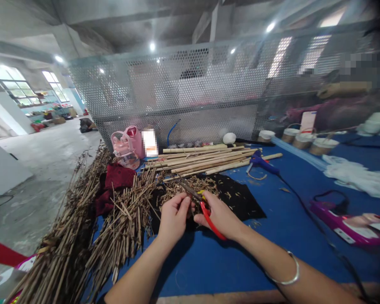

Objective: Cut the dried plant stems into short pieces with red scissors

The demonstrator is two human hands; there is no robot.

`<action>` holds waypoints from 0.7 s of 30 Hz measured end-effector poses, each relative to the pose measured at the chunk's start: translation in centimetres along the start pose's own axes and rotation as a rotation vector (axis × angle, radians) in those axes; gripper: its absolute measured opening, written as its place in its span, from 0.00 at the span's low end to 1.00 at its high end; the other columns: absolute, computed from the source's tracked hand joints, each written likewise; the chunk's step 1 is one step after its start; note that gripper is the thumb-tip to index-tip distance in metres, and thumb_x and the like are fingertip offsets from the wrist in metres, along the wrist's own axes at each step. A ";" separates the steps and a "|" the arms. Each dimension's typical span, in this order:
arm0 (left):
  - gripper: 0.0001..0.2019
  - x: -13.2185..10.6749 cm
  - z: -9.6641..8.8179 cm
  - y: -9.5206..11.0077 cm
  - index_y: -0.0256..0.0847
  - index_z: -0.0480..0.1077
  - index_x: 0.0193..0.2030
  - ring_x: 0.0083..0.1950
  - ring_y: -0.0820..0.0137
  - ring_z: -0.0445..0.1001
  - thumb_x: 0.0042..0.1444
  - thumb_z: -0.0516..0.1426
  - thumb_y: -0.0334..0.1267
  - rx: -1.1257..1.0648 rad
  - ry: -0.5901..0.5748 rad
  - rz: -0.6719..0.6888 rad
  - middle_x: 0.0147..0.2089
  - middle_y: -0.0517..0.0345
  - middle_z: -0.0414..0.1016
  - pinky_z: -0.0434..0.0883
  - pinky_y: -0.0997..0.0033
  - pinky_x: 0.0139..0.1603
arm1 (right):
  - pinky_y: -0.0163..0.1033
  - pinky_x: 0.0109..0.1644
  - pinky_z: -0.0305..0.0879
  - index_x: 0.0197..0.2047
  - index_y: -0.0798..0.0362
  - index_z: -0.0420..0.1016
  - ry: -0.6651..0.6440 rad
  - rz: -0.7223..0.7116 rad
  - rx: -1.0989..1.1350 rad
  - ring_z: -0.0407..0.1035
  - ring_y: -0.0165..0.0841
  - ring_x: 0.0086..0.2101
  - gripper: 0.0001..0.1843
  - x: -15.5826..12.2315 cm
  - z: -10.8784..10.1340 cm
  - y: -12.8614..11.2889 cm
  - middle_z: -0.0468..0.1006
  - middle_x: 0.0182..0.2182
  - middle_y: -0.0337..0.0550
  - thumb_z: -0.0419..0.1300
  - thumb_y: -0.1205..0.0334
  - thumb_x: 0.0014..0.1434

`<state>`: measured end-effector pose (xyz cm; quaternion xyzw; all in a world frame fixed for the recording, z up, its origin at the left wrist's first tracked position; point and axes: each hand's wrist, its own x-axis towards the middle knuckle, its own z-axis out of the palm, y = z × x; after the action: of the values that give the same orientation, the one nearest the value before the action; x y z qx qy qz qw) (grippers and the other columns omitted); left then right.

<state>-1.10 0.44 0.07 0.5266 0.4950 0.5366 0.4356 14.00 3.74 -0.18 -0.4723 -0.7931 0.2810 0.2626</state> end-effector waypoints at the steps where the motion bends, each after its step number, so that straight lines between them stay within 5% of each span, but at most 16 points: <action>1: 0.13 -0.1 0.1 0.0 0.37 0.71 0.36 0.32 0.71 0.71 0.55 0.51 0.43 0.033 -0.013 0.023 0.30 0.55 0.73 0.68 0.75 0.32 | 0.36 0.33 0.58 0.34 0.52 0.61 0.016 -0.021 -0.019 0.63 0.31 0.31 0.19 0.0 0.0 -0.2 0.70 0.31 0.40 0.64 0.54 0.43; 6: 0.14 -0.3 0.1 0.2 0.36 0.70 0.27 0.28 0.74 0.67 0.56 0.49 0.41 0.202 -0.031 0.113 0.26 0.59 0.71 0.63 0.77 0.30 | 0.37 0.36 0.58 0.34 0.52 0.61 0.076 -0.097 -0.126 0.63 0.35 0.34 0.21 -0.1 -0.3 -0.4 0.69 0.33 0.43 0.64 0.51 0.42; 13: 0.14 -0.4 0.1 -0.2 0.36 0.71 0.29 0.27 0.74 0.66 0.57 0.49 0.42 0.293 -0.013 0.112 0.26 0.59 0.71 0.62 0.77 0.28 | 0.33 0.27 0.52 0.32 0.51 0.62 -0.014 0.005 -0.182 0.63 0.30 0.24 0.21 0.0 -0.9 0.1 0.70 0.25 0.38 0.63 0.46 0.43; 17: 0.15 -0.3 0.2 -0.5 0.37 0.72 0.33 0.26 0.74 0.66 0.57 0.48 0.43 0.251 0.000 0.072 0.27 0.58 0.72 0.62 0.77 0.27 | 0.33 0.27 0.53 0.31 0.51 0.63 -0.038 0.012 -0.152 0.64 0.30 0.24 0.18 0.3 -1.0 0.5 0.71 0.23 0.38 0.60 0.46 0.47; 21: 0.14 -0.3 0.1 -0.5 0.36 0.69 0.28 0.25 0.75 0.64 0.57 0.49 0.42 0.279 0.038 0.102 0.24 0.60 0.69 0.60 0.78 0.26 | 0.33 0.28 0.54 0.33 0.52 0.62 0.008 -0.045 -0.210 0.64 0.31 0.26 0.20 0.3 -1.0 0.3 0.71 0.27 0.40 0.60 0.45 0.47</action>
<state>-1.06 0.25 -0.47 0.5962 0.5455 0.4939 0.3211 14.71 4.33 0.35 -0.4806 -0.8274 0.1886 0.2211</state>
